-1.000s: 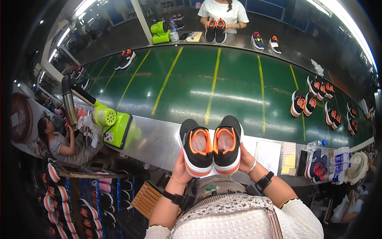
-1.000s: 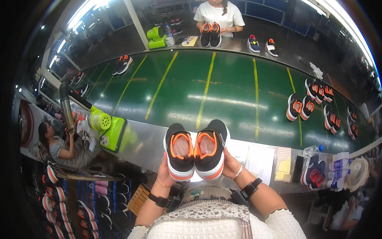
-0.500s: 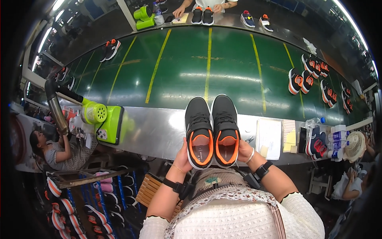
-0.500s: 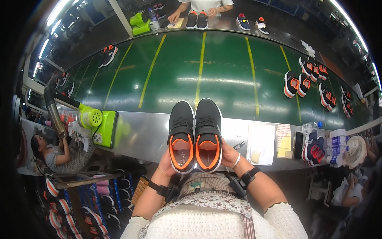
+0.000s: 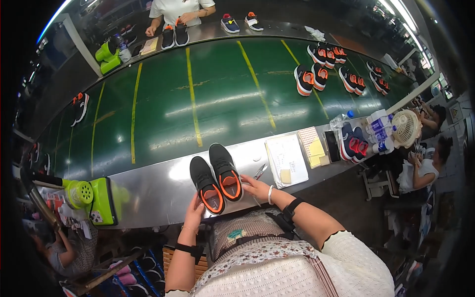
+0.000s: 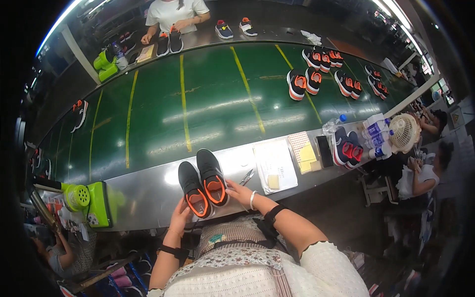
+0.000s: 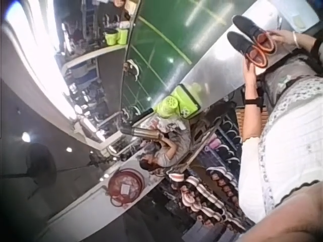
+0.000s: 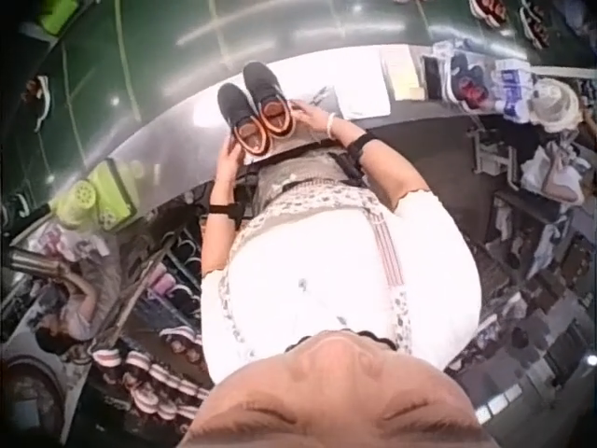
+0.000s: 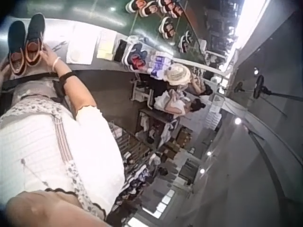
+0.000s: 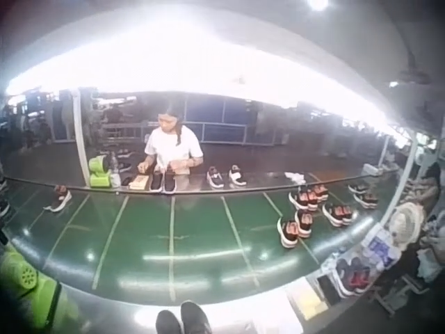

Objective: The recorder is inspecting and sorting shoes on a production line, checking their quality and placing them on racks.

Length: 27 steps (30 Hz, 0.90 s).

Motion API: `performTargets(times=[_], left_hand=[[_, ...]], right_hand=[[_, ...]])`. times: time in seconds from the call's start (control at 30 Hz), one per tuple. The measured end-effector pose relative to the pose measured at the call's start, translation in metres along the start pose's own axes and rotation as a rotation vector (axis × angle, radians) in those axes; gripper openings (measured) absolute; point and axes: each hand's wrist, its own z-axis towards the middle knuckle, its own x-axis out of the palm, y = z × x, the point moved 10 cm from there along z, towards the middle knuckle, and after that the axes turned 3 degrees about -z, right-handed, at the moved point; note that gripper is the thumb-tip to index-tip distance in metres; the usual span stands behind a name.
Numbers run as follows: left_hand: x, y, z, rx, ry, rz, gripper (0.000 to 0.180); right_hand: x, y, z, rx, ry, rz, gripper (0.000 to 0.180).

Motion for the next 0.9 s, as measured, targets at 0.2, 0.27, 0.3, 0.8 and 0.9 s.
performTargets(times=[0.2,0.27,0.3,0.8,0.9], left_hand=[[-0.010,0.021,-0.019,-0.040,-0.287,-0.075,0.040],[-0.031,0.051,-0.030,-0.078,-0.515,-0.171,0.036],[-0.028,0.060,-0.035,-0.086,-0.532,-0.168,0.036],[0.044,0.126,-0.092,-0.156,-0.869,-0.271,0.030],[0.050,0.128,-0.091,-0.153,-0.871,-0.259,0.028]], right_hand=[[-0.173,-0.046,-0.058,0.045,-0.819,-0.329,0.025],[-0.226,-0.078,-0.078,0.148,-0.959,-0.565,0.026],[-0.244,-0.087,-0.078,0.196,-0.934,-0.646,0.030],[-0.289,-0.082,-0.068,0.068,-0.633,-0.754,0.031],[-0.296,-0.074,-0.092,-0.272,-0.639,-0.609,0.030]])
